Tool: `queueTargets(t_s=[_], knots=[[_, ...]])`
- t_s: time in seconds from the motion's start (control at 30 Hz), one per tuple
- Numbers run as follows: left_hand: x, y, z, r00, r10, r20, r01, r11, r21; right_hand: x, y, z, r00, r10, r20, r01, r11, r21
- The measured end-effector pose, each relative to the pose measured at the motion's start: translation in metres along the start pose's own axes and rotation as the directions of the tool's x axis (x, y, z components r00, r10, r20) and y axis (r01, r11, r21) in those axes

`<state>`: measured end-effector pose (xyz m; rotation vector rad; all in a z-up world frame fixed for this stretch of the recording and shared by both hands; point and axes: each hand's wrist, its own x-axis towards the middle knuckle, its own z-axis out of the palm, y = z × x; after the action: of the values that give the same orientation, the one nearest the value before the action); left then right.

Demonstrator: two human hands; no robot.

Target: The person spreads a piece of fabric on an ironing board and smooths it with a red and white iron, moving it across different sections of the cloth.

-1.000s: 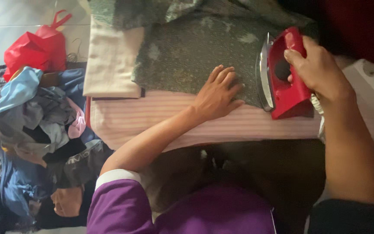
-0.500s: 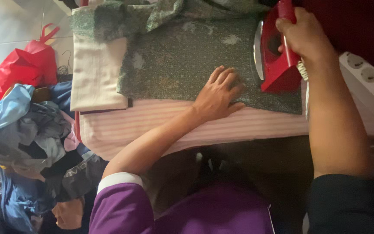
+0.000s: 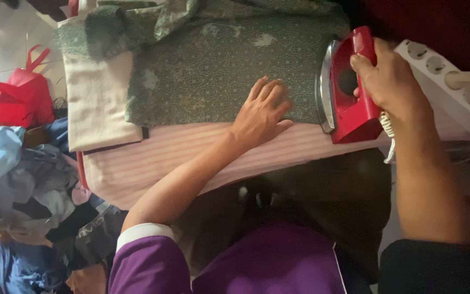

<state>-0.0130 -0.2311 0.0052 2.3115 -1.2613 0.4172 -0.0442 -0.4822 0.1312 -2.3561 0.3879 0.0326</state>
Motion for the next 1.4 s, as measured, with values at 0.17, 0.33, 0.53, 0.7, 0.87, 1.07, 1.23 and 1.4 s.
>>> queueTargets(t_s=[0.17, 0.33, 0.53, 0.7, 0.87, 1.07, 1.23, 1.4], knots=[[0.008, 0.007, 0.003, 1.000, 0.015, 0.008, -0.015, 0.995, -0.098, 0.014, 0.009, -0.001, 0.999, 0.038, -0.026, -0.038, 0.999, 0.005], [0.013, 0.004, 0.007, 0.997, 0.048, -0.067, -0.054, 0.995, -0.080, 0.059, 0.016, -0.001, 0.999, 0.016, -0.040, -0.014, 0.999, 0.051], [0.018, 0.003, 0.007, 0.999, 0.011, -0.049, -0.016, 0.995, -0.100, 0.078, 0.015, 0.004, 0.998, -0.023, -0.059, 0.032, 0.988, 0.151], [0.012, -0.001, 0.001, 0.998, -0.045, -0.054, 0.040, 0.995, -0.093, 0.057, 0.009, 0.005, 0.995, 0.067, -0.067, -0.059, 0.990, 0.125], [0.002, -0.009, 0.000, 0.991, -0.046, -0.128, 0.032, 0.994, -0.105, 0.014, 0.012, 0.014, 0.996, 0.078, -0.051, -0.067, 0.981, 0.182], [-0.003, -0.014, 0.008, 0.987, -0.068, -0.145, 0.063, 0.997, -0.041, 0.009, 0.016, 0.023, 0.999, 0.037, -0.038, -0.030, 0.984, 0.173], [-0.004, -0.014, 0.009, 0.980, -0.109, -0.166, 0.097, 0.992, -0.077, 0.064, 0.022, 0.037, 0.997, 0.047, -0.057, -0.025, 0.941, 0.337], [-0.005, -0.016, 0.012, 0.970, -0.142, -0.199, 0.127, 0.988, -0.086, 0.098, 0.022, 0.047, 1.000, -0.032, 0.000, 0.026, 0.844, 0.535]])
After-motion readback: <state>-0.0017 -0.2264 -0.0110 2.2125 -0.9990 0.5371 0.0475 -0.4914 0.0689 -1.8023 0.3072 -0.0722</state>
